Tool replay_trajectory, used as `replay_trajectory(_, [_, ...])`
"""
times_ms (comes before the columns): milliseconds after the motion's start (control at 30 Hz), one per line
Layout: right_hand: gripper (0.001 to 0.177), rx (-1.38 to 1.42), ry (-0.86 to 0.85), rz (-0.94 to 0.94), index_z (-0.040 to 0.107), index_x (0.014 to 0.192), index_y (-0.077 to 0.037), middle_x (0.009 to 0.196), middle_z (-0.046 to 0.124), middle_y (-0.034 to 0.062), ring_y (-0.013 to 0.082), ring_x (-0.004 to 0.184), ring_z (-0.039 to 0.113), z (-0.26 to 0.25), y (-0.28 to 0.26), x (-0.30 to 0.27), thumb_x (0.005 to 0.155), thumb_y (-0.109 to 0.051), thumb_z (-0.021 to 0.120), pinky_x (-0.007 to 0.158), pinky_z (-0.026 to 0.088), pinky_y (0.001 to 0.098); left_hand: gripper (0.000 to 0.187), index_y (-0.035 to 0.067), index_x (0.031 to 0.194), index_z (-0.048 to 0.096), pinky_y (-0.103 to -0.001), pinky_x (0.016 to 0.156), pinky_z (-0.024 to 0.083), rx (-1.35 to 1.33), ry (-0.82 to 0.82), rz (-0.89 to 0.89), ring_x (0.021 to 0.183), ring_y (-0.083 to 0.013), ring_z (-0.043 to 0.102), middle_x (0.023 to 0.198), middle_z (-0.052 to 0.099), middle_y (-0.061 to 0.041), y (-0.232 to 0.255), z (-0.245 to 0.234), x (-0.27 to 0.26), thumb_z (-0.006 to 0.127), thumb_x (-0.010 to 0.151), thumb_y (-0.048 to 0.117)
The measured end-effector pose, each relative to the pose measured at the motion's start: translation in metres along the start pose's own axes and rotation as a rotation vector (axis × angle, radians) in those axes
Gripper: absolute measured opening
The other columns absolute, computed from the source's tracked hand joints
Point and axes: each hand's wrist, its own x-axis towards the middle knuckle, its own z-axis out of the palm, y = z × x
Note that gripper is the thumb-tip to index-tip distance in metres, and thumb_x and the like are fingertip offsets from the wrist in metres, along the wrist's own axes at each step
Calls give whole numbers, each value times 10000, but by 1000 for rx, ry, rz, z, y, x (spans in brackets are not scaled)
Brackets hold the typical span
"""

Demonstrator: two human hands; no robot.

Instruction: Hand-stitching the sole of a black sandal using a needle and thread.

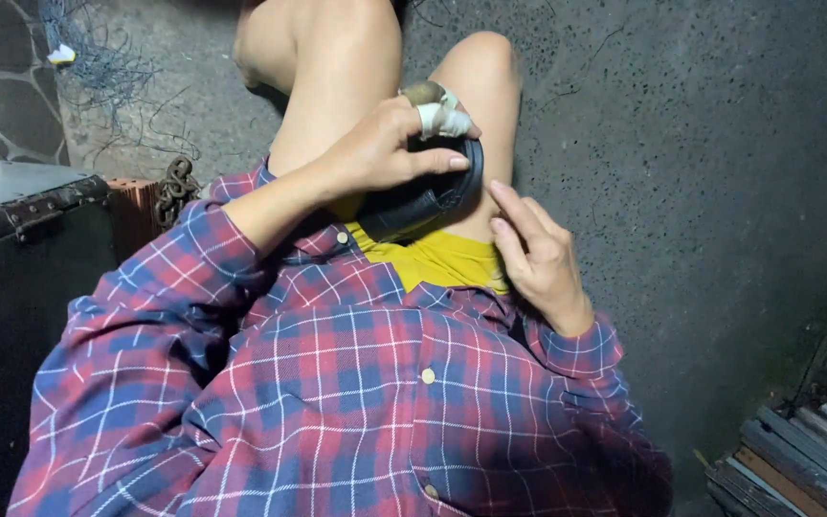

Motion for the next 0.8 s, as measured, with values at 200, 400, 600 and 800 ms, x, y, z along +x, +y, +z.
replay_trajectory(200, [414,-416,-102,-51,493,1411,-207,777,459,38,198,591,462,-3,1,-9,1008,-109,492,489,425,348,354,59,1112,644,-346,882,436,99,-115,-33,992,-238,594,1019,658,-89,2,-3,5,705,883,322])
replay_trajectory(400, [350,-226,-33,-18,540,1341,-93,905,637,125,241,695,589,2,-15,1,993,-65,520,655,516,371,326,57,1070,661,-320,877,443,94,-88,-41,979,-207,615,1006,676,-64,1,-1,8,735,867,302])
replay_trajectory(600, [491,257,213,199,504,1336,-45,888,674,79,64,516,527,47,-7,13,880,-34,683,567,531,201,287,79,1062,670,-333,876,443,160,-36,-98,1000,-221,624,1030,696,-73,-9,4,6,721,866,284])
replay_trajectory(800, [463,394,286,277,516,1316,-34,1016,673,110,103,541,612,53,-14,53,882,-17,674,500,546,183,269,101,991,694,-176,783,517,-425,108,-598,824,-48,615,868,689,29,-55,1,25,789,740,87])
